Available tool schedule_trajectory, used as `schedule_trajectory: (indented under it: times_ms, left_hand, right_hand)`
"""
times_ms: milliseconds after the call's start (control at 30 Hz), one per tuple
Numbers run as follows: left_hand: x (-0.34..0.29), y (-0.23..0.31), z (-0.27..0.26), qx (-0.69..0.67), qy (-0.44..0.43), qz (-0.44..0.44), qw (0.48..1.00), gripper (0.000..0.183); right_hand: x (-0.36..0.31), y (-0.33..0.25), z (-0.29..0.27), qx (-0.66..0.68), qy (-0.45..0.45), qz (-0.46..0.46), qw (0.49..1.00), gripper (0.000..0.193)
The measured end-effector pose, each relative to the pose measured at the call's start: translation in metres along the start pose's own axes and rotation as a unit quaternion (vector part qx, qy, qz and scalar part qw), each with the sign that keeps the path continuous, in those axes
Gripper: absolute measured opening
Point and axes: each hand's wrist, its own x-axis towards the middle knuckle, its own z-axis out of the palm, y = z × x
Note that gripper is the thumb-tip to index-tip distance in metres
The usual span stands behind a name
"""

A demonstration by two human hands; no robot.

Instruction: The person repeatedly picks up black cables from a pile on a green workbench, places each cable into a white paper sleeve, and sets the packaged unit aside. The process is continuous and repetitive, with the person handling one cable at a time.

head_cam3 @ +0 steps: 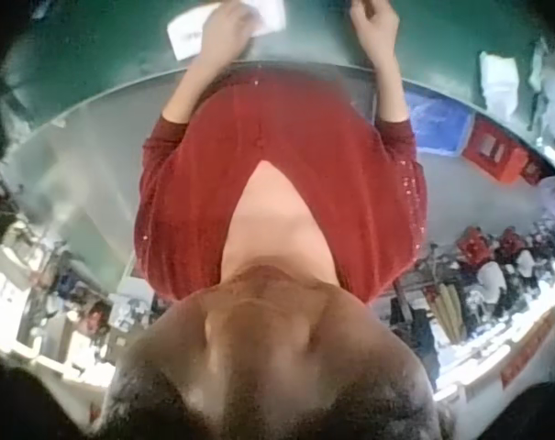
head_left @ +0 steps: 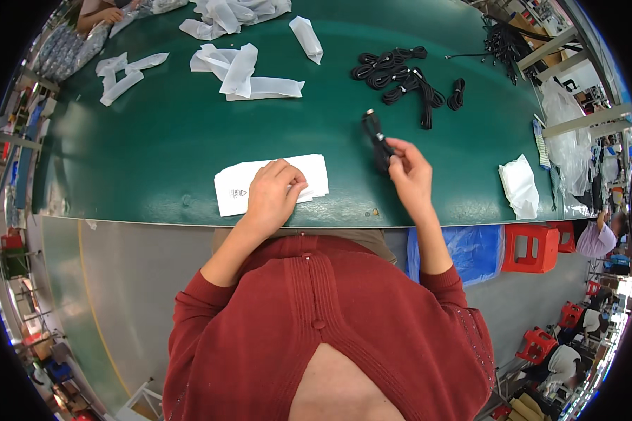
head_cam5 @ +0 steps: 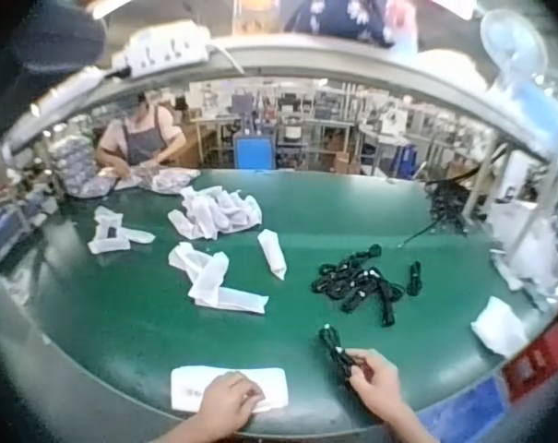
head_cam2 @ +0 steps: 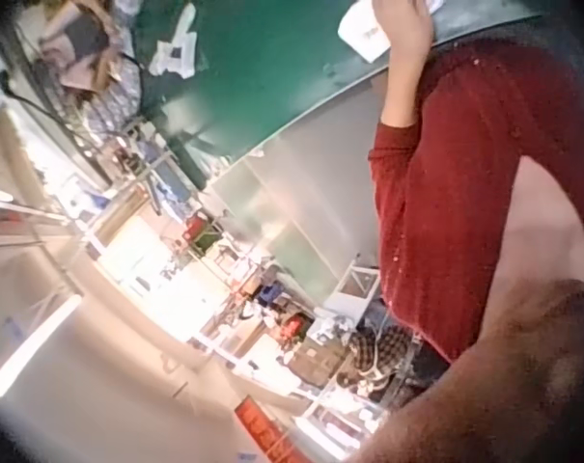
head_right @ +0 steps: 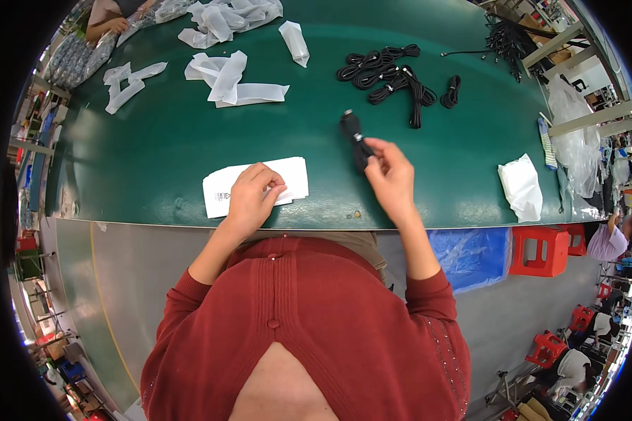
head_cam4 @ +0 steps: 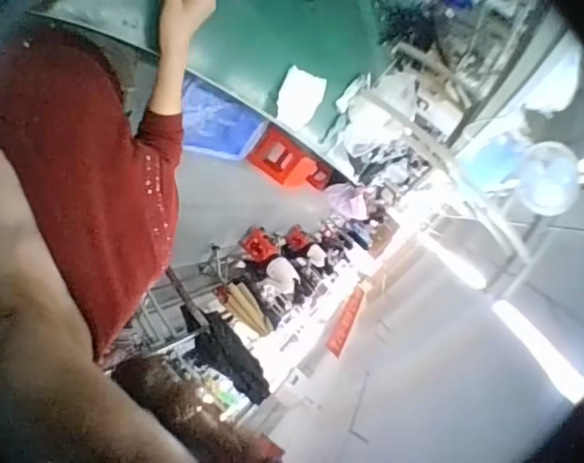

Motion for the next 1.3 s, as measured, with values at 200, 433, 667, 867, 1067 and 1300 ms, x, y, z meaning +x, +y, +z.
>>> schedule_trajectory:
  times_ms: [200,433,667,867,1067,1300]
  left_hand:
    - [-0.001,0.004,-0.006,-0.123,-0.004,-0.109,0.986,0.007]
    - [-0.002,-0.003,-0.01,-0.193,0.014,-0.103,0.976,0.007]
    - [-0.003,0.0,-0.015,-0.178,-0.011,-0.066,0.982,0.009]
    - [0.005,0.001,-0.01,-0.145,-0.004,0.029,0.989,0.006]
    - [0.009,0.003,-0.013,-0.149,-0.024,0.063,0.986,0.008]
    - [0.004,0.004,-0.019,-0.15,-0.025,0.054,0.987,0.009]
  right_hand:
    - [-0.026,-0.041,0.006,-0.088,-0.112,-0.198,0.97,0.035]
    - [-0.023,-0.041,0.004,-0.179,-0.182,-0.322,0.911,0.038]
    - [-0.018,-0.041,0.004,-0.163,-0.231,-0.354,0.891,0.033]
    - [-0.011,-0.024,0.007,-0.075,-0.216,-0.334,0.914,0.026]
    - [-0.011,-0.024,0.011,0.037,-0.237,-0.134,0.961,0.023]
    - [-0.018,-0.019,0.026,0.249,-0.268,0.218,0.905,0.027]
